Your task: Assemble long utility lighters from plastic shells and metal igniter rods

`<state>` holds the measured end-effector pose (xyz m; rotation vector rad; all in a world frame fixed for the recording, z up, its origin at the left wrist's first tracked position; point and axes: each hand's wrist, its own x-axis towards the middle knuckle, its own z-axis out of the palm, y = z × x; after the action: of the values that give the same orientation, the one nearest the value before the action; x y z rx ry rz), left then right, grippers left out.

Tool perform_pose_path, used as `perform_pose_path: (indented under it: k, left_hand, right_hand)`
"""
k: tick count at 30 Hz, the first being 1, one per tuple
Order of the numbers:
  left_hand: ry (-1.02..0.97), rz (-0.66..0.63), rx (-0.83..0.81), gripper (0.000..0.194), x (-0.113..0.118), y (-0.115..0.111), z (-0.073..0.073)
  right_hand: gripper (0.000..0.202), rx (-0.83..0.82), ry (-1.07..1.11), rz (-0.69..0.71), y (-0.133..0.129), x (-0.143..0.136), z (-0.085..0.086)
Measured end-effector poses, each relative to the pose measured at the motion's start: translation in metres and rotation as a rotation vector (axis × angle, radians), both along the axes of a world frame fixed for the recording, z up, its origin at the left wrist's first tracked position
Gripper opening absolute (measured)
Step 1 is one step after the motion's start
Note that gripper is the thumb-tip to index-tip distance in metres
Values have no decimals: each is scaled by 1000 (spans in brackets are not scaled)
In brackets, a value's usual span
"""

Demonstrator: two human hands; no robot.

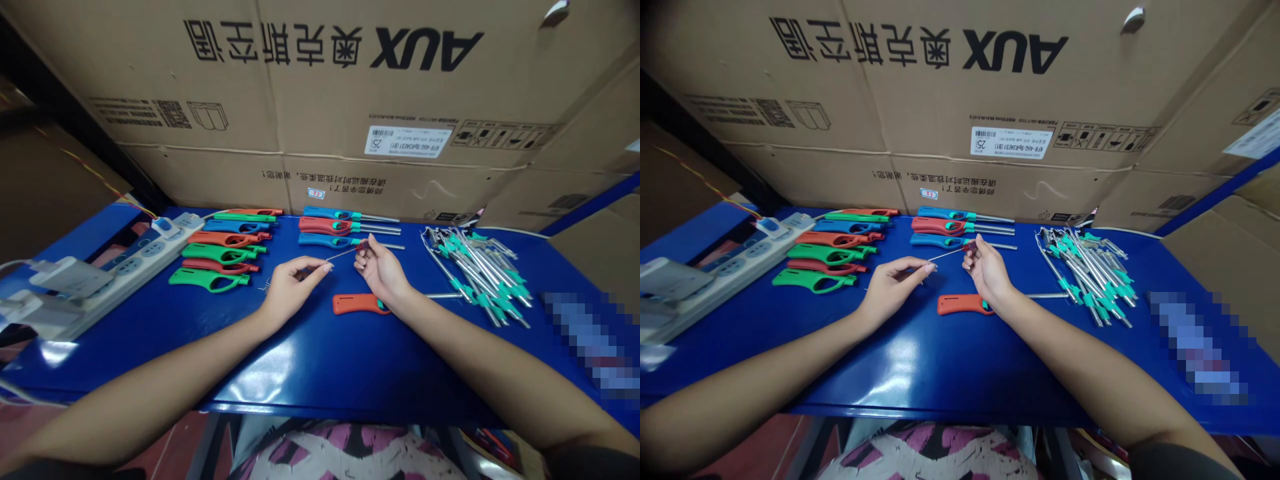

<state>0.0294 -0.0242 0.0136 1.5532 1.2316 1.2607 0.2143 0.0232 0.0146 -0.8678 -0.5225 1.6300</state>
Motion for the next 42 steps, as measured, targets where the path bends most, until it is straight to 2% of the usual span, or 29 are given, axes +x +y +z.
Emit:
perform_pose_path:
  k: [16,24,34,42]
  left_hand:
    - [-9,-23,-17,28,0,0,3]
    - [-9,-58,20,22,0,-3,4]
    - [-5,-67,10,20,-1,-2,-1]
    - [16,-51,12,23,0,-2,2]
  right_hand:
    - [35,37,-20,-3,-2,0,1]
    - [34,-8,4,-13,-1,0,2]
    - [36,77,-17,-23,-4,-2,2]
    - [39,136,-52,-56,-5,-2,1]
